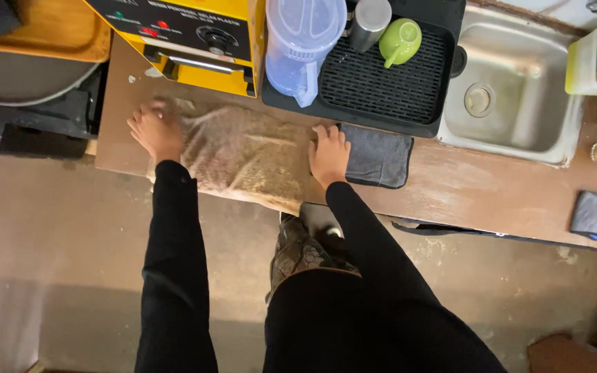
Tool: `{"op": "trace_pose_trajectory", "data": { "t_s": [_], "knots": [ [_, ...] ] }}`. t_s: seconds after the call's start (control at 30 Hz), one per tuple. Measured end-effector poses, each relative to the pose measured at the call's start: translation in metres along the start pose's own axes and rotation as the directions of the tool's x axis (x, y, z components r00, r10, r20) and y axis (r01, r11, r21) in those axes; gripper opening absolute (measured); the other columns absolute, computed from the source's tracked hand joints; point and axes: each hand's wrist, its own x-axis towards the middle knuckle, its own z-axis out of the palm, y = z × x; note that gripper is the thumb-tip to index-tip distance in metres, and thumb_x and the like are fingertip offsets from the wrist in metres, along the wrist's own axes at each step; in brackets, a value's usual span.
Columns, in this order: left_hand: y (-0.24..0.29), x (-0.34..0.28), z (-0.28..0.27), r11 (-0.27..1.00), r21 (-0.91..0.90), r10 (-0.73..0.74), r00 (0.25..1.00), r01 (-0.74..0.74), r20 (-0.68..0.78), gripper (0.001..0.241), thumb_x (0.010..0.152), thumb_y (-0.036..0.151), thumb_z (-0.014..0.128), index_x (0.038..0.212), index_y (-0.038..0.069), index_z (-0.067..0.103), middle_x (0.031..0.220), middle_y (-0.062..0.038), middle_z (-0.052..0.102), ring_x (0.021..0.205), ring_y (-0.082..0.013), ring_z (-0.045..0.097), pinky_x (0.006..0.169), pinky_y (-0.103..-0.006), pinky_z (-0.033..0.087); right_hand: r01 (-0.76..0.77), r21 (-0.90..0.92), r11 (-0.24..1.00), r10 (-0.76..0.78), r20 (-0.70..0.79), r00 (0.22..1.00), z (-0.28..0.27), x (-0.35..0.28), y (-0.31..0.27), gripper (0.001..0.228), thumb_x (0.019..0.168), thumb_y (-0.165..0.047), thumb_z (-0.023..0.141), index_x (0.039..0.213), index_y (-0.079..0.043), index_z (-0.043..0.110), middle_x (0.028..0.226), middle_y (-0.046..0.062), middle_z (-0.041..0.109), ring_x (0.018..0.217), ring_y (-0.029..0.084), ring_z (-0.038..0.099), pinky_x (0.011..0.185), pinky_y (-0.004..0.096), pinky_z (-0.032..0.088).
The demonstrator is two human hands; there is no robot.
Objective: The recorder folds cleaning towels and then organizes and counts a stack of disposable paper coffee cups.
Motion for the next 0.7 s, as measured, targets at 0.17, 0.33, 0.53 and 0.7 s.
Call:
{"op": "trace_pose_trajectory", "data": {
  "t_s": [0.17, 0.33, 0.53, 0.7],
  "knots": [
    [-0.001, -0.001, 0.0, 0.996, -0.078, 0.034, 0.999, -0.034, -0.012, 0.014, 0.093, 0.028, 0.071, 0.098, 0.018, 0.062, 0.119, -0.007, 0.052, 0.117, -0.0372, 0.05, 0.093, -0.0505, 0.048, -0.029, 0.103, 0.994, 0.029, 0.005, 1.0, 0.009, 0.003, 0.007, 0.016, 0.094, -0.028, 0.068, 0.101, -0.024, 0.054, 0.11, 0.0, 0.047, 0.108, 0.028, 0.055, 0.084, 0.043, 0.048],
    [-0.004, 0.005, 0.003, 0.993, -0.095, 0.071, 0.997, -0.069, 0.016, 0.025, 0.098, 0.031, 0.069, 0.11, 0.015, 0.053, 0.116, -0.011, 0.056, 0.118, -0.0378, 0.05, 0.097, -0.0526, 0.046, -0.042, 0.266, 0.963, 0.05, -0.023, 0.998, -0.016, -0.008, -0.007, 0.011, 0.095, -0.024, 0.066, 0.098, -0.022, 0.056, 0.1, 0.002, 0.055, 0.105, 0.029, 0.062, 0.084, 0.046, 0.052],
    [-0.008, -0.053, -0.073, 0.926, -0.228, 0.255, 0.945, -0.299, -0.206, 0.011, 0.094, 0.01, 0.074, 0.098, 0.009, 0.064, 0.105, -0.013, 0.054, 0.109, -0.0375, 0.052, 0.096, -0.048, 0.043, -0.026, 0.753, 0.658, -0.009, 0.043, 0.999, -0.066, -0.066, -0.019, 0.008, 0.104, -0.007, 0.053, 0.106, -0.012, 0.047, 0.097, 0.016, 0.07, 0.096, 0.038, 0.071, 0.081, 0.049, 0.056],
    [0.023, -0.183, -0.199, 0.638, -0.74, 0.156, 0.977, -0.211, -0.144, 0.01, 0.105, -0.008, 0.056, 0.105, 0.002, 0.058, 0.1, -0.016, 0.061, 0.103, -0.0286, 0.062, 0.101, -0.0437, 0.047, -0.063, 0.877, 0.476, 0.065, 0.036, 0.997, -0.088, -0.132, 0.024, 0.005, 0.104, -0.007, 0.056, 0.105, -0.011, 0.053, 0.097, 0.012, 0.067, 0.097, 0.03, 0.067, 0.092, 0.046, 0.051]
  ]
}}
